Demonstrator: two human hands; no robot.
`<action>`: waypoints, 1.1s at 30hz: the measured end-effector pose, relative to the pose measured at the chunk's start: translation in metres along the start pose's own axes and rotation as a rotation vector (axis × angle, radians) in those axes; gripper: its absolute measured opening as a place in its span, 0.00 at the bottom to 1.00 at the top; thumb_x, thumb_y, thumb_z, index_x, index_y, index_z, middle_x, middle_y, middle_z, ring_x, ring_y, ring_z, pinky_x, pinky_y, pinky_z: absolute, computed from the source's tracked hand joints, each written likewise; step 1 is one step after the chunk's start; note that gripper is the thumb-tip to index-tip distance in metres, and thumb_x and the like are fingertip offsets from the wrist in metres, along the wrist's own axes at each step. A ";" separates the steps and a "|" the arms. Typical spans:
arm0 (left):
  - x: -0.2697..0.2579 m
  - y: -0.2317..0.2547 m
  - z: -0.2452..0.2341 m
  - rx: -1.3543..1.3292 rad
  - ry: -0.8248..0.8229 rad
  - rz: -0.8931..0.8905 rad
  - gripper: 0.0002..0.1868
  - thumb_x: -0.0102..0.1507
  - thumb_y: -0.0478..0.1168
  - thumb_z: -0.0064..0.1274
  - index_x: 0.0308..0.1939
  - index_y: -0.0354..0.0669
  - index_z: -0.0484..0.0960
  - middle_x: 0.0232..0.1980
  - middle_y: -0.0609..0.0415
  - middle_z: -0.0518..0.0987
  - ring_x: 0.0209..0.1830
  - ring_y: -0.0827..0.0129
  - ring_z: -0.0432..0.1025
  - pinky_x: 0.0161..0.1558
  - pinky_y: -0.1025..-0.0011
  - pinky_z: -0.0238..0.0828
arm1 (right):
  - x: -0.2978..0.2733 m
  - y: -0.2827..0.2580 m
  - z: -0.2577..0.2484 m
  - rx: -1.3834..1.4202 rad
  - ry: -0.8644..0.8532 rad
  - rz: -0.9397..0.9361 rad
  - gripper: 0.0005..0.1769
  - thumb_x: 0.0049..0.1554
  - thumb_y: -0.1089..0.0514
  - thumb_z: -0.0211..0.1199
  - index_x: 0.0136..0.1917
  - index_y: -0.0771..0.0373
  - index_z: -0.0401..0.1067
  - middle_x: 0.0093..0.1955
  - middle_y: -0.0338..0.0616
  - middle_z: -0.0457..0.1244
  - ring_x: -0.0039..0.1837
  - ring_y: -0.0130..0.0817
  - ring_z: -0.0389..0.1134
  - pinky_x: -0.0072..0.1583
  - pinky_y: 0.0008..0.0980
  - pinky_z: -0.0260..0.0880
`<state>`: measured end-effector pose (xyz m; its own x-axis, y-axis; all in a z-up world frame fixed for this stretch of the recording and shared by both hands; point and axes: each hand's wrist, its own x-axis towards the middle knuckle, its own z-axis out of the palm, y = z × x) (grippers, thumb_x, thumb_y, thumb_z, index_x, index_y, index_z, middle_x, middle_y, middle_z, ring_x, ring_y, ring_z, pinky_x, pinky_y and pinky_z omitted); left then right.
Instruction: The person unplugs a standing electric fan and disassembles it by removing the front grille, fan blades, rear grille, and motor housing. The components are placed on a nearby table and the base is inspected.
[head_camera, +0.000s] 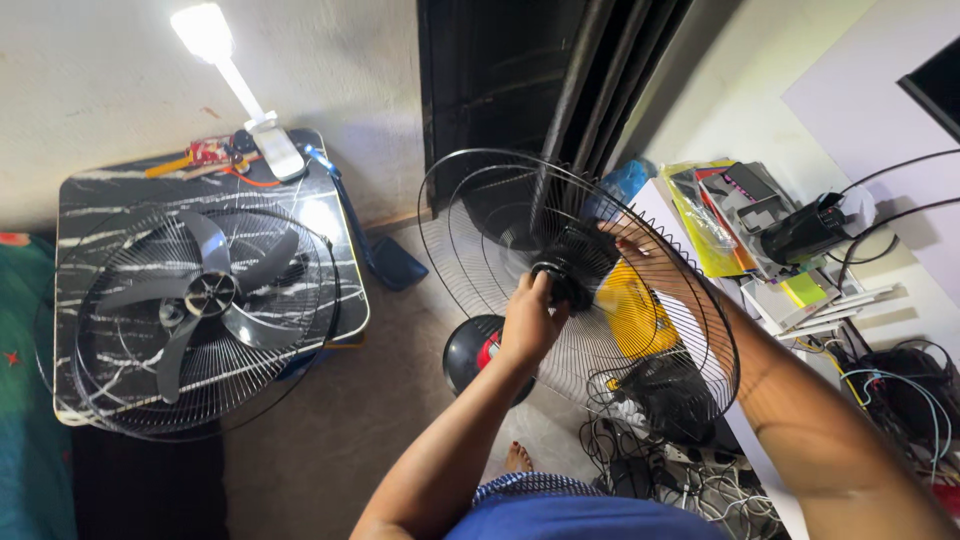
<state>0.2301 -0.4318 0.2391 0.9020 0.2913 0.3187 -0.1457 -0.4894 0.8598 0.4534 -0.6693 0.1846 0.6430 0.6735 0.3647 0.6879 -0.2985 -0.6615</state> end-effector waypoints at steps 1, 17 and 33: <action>0.001 0.002 -0.004 0.019 0.001 0.010 0.24 0.55 0.34 0.65 0.52 0.35 0.72 0.50 0.38 0.75 0.47 0.43 0.74 0.45 0.56 0.72 | 0.004 -0.023 -0.020 0.290 -0.052 0.129 0.15 0.70 0.59 0.57 0.68 0.64 0.71 0.57 0.42 0.65 0.61 0.28 0.65 0.67 0.27 0.66; 0.013 -0.098 0.077 -1.639 -0.360 -1.229 0.30 0.66 0.53 0.49 0.62 0.35 0.64 0.40 0.37 0.80 0.39 0.50 0.78 0.47 0.57 0.78 | -0.066 -0.344 0.031 -0.451 0.585 -0.012 0.06 0.56 0.68 0.63 0.49 0.65 0.75 0.48 0.47 0.69 0.53 0.40 0.71 0.59 0.34 0.71; 0.012 -0.066 0.065 -0.643 0.061 -0.217 0.23 0.60 0.37 0.66 0.50 0.35 0.67 0.45 0.42 0.80 0.46 0.50 0.79 0.43 0.64 0.76 | -0.070 -0.261 0.052 -0.217 0.142 0.110 0.09 0.51 0.66 0.64 0.47 0.66 0.76 0.47 0.48 0.70 0.53 0.46 0.72 0.56 0.38 0.71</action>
<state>0.2772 -0.4497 0.1605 0.9163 0.3829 0.1176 -0.1934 0.1659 0.9670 0.2113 -0.6033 0.2971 0.7481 0.5319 0.3968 0.6575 -0.5128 -0.5520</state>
